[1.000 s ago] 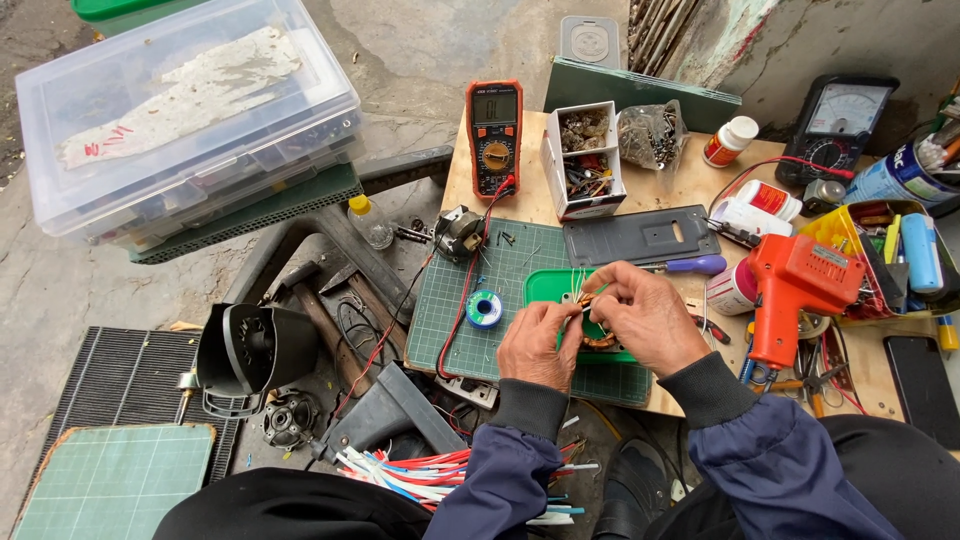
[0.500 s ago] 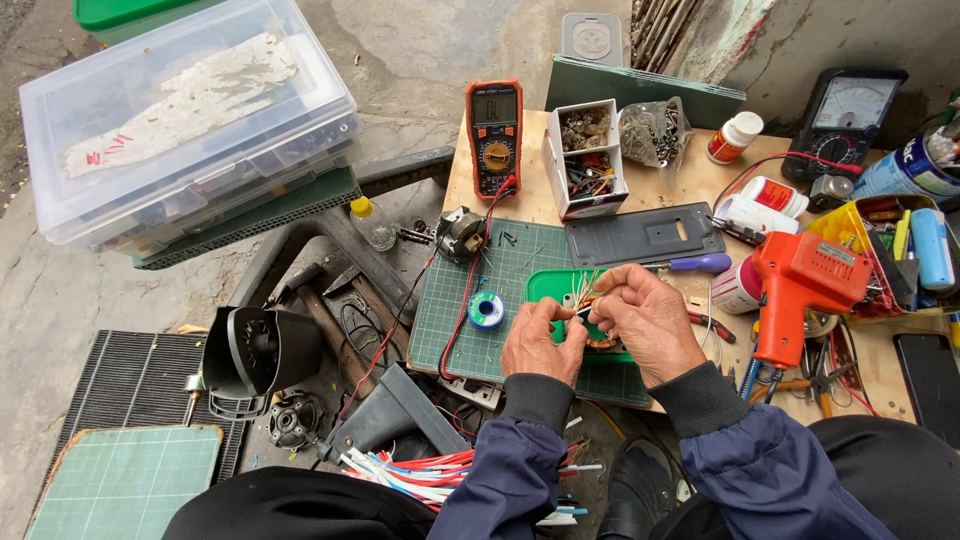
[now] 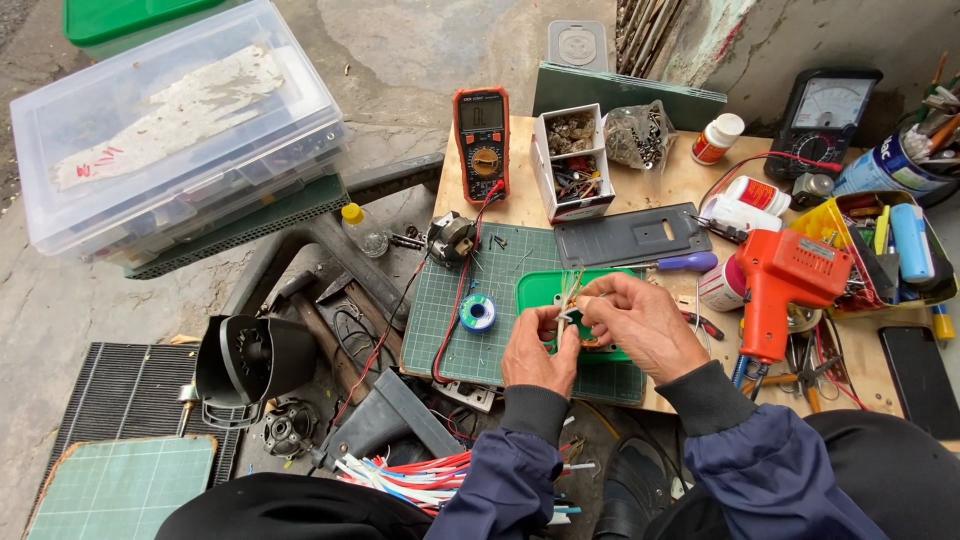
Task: The person is working on a small electrical component, likely a motor stator, at a cluttered workbench. They are using their hands to carefully manipulate and arrange the copper windings and wires of the component.
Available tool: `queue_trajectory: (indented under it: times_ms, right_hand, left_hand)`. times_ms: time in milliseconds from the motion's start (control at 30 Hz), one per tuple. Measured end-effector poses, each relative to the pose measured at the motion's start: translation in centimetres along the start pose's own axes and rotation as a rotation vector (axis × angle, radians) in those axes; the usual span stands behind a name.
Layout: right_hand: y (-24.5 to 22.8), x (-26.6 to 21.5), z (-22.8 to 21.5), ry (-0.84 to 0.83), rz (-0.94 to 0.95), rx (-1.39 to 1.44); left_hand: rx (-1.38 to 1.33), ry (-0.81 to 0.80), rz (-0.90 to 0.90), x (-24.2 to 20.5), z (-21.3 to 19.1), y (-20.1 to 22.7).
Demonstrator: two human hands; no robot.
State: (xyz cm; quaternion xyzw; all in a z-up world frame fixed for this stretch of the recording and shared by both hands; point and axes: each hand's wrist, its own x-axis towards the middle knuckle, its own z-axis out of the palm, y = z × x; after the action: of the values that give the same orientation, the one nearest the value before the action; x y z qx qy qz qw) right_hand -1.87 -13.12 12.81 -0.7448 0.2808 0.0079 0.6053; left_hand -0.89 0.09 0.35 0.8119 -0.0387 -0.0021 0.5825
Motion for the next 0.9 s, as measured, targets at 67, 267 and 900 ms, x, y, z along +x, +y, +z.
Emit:
queue_trajectory:
  times_ms: [67,267,900]
  right_hand:
    - [-1.4,-0.7,0.3,-0.003,-0.004,-0.055]
    - [-2.3,-0.4,2.0,-0.022,-0.063,-0.618]
    - [1.2,4.2,1.6,-0.053,-0.021,-0.918]
  left_hand:
    - [-0.026,-0.002,-0.024,-0.1,-0.2,0.4]
    - [-0.103,0.009,-0.11,-0.4,-0.2,-0.2]
    - [-0.12,0.09,-0.503,0.0,1.3,0.1]
